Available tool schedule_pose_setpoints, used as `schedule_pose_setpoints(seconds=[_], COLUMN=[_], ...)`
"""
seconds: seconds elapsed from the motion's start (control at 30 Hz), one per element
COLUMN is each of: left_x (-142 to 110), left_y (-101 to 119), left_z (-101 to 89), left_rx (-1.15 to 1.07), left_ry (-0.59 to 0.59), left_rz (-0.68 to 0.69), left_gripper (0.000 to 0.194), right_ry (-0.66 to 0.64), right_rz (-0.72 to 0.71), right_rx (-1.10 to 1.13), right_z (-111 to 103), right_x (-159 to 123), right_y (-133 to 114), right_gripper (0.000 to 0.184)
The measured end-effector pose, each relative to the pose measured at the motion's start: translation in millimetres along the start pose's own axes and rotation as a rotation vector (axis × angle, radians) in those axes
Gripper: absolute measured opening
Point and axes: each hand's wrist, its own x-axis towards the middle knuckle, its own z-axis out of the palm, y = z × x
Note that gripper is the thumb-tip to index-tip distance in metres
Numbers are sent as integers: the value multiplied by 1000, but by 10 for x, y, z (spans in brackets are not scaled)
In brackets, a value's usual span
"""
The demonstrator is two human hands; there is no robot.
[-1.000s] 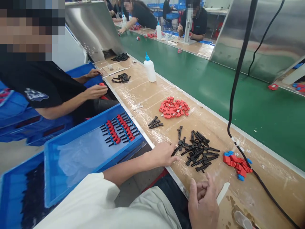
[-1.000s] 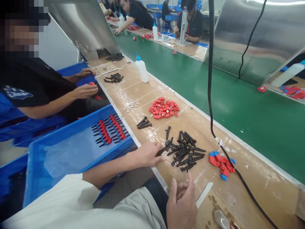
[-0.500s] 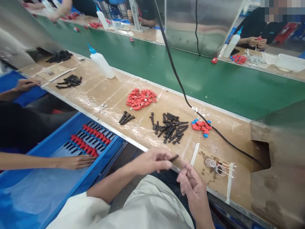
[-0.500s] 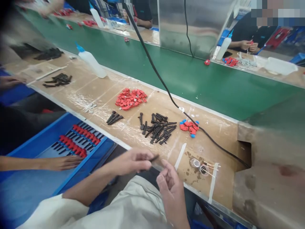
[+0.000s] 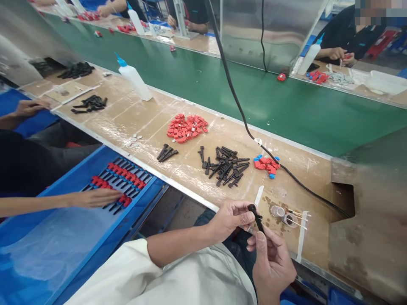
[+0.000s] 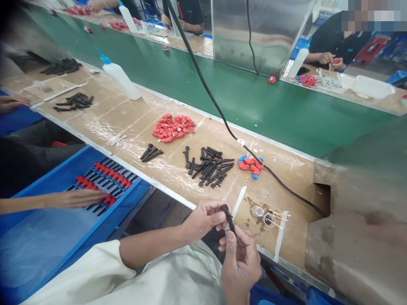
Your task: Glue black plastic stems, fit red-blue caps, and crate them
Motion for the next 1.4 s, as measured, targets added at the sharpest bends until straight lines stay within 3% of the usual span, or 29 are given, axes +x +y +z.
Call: schedule_pose_setpoints(seconds=[0.07, 0.17, 0.23, 0.33, 0.47, 0.67, 0.8, 0.97, 1.2, 1.4], left_x=[16, 57, 94, 144, 188, 229, 250, 248, 239, 246], left_y=[-40, -81, -114, -175, -252, -332, -338, -350, -369, -408], left_z=[27, 17, 4, 12, 29, -7, -5, 2, 0, 23], left_rx=[-24, -36, -41, -38, -1, 51, 50, 43, 38, -13], left_ry=[10, -26, -77, -143, -175, -189, -194, -219, -211, -224], left_rz=[4, -38, -83, -143, -169, -213, -231, -249, -265, -261], left_gripper=[49, 49, 49, 51, 52, 53, 56, 61, 64, 66], right_ry=[-13, 282, 424, 315, 284, 202, 214, 270, 18, 337], right_rz=[-103, -133, 13, 241, 301, 89, 114, 153, -37, 171], right_rx=[-114, -396, -492, -345, -210, -341, -427, -375, -466, -248], right_z=[-135, -450, -645, -795, -773, -801, -862, -865, -909, -758], right_x=[-15, 116, 287, 538, 673, 677, 704, 731, 677, 703], right_y=[73, 169, 238, 368, 500, 510, 494, 465, 507, 466], right_gripper=[20, 30, 45, 61, 51, 33, 36, 42, 37, 43])
